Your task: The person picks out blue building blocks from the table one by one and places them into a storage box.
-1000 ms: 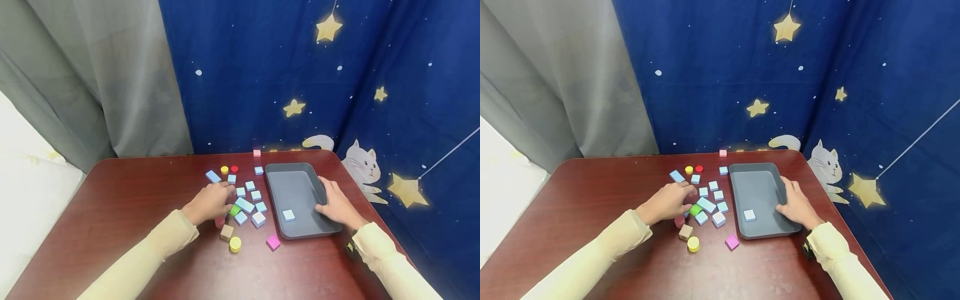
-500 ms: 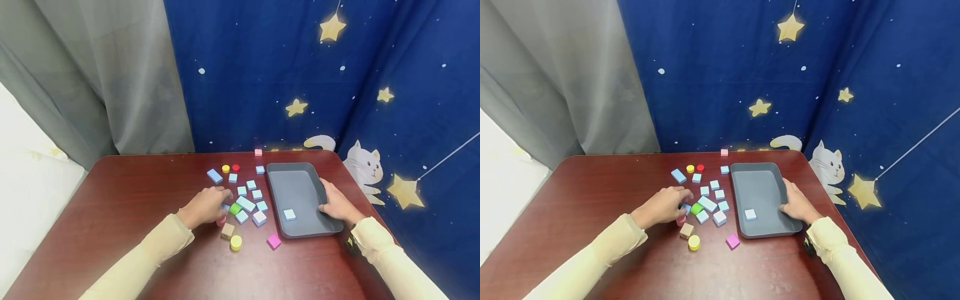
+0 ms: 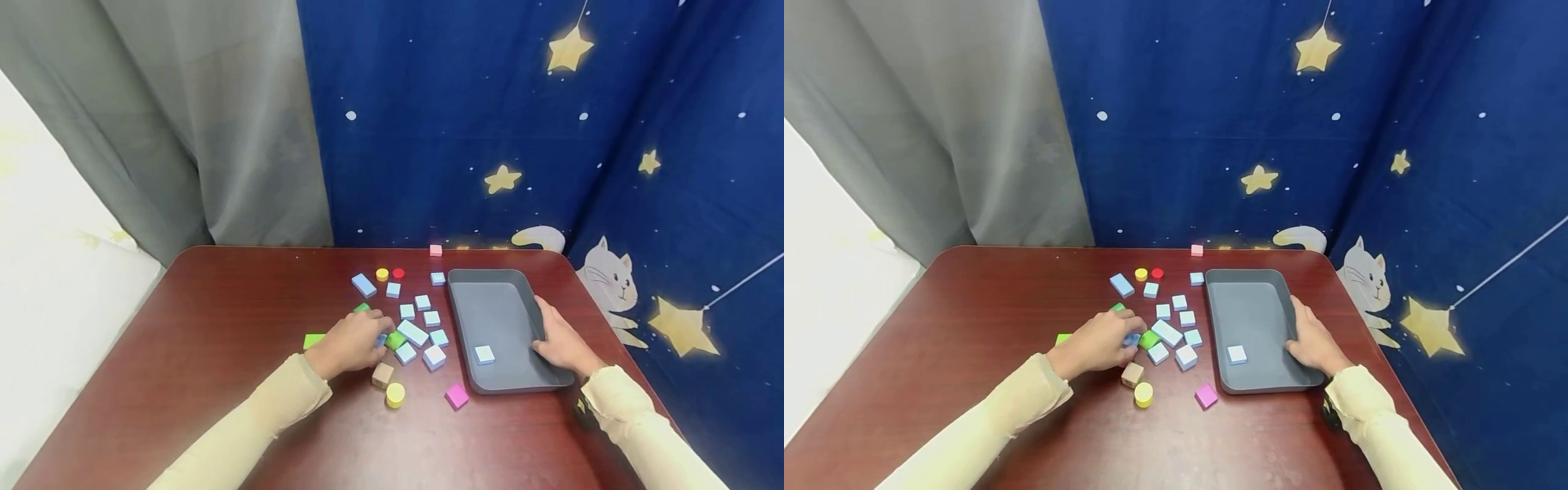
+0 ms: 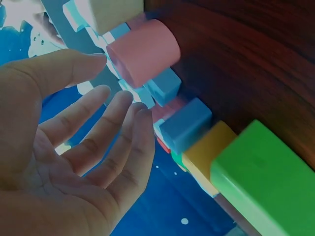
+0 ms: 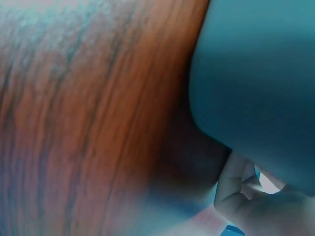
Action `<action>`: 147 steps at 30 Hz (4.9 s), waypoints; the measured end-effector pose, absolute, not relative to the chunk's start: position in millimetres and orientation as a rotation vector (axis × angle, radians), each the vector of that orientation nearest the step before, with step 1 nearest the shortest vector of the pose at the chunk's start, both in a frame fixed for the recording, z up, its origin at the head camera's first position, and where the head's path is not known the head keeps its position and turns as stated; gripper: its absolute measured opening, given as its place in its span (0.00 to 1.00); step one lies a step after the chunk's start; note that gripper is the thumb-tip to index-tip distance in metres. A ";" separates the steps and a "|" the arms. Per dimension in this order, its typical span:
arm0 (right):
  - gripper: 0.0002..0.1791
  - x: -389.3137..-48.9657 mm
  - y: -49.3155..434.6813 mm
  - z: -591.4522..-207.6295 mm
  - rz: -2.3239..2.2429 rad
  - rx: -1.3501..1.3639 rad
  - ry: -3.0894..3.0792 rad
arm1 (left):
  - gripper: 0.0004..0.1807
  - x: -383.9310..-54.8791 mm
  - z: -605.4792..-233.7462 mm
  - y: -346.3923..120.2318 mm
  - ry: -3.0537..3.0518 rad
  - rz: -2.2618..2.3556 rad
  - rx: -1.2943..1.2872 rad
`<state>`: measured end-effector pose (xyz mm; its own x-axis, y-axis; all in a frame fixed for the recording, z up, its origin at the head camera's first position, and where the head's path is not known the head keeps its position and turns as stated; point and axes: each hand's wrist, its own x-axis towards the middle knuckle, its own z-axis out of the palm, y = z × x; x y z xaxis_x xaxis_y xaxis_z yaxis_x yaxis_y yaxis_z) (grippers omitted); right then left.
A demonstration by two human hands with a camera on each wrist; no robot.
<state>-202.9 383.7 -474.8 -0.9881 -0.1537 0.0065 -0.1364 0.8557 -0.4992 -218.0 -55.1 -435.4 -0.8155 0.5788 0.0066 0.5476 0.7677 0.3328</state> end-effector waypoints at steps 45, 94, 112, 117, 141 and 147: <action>0.56 -200.4 385.9 -474.1 -0.806 -0.261 3.001 | 0.15 -261.1 -449.0 -30.6 3.042 0.038 1.123; 0.60 -220.7 409.9 -525.0 -0.792 -0.350 3.126 | 0.11 -251.5 -429.0 129.6 2.711 -0.179 1.908; 0.55 -197.1 379.9 -477.5 -0.784 -0.230 3.043 | 0.11 -248.5 -446.6 147.4 2.732 -0.288 1.820; 0.55 -194.6 377.5 -475.3 -0.763 -0.218 3.057 | 0.11 -248.8 -450.0 148.5 2.734 -0.289 1.819; 0.55 -201.8 387.2 -491.7 -0.790 -0.300 3.102 | 0.12 -250.5 -446.8 144.3 2.760 -0.300 1.782; 0.55 -200.7 387.0 -490.7 -0.789 -0.299 3.118 | 0.13 -250.1 -443.4 140.9 2.769 -0.292 1.773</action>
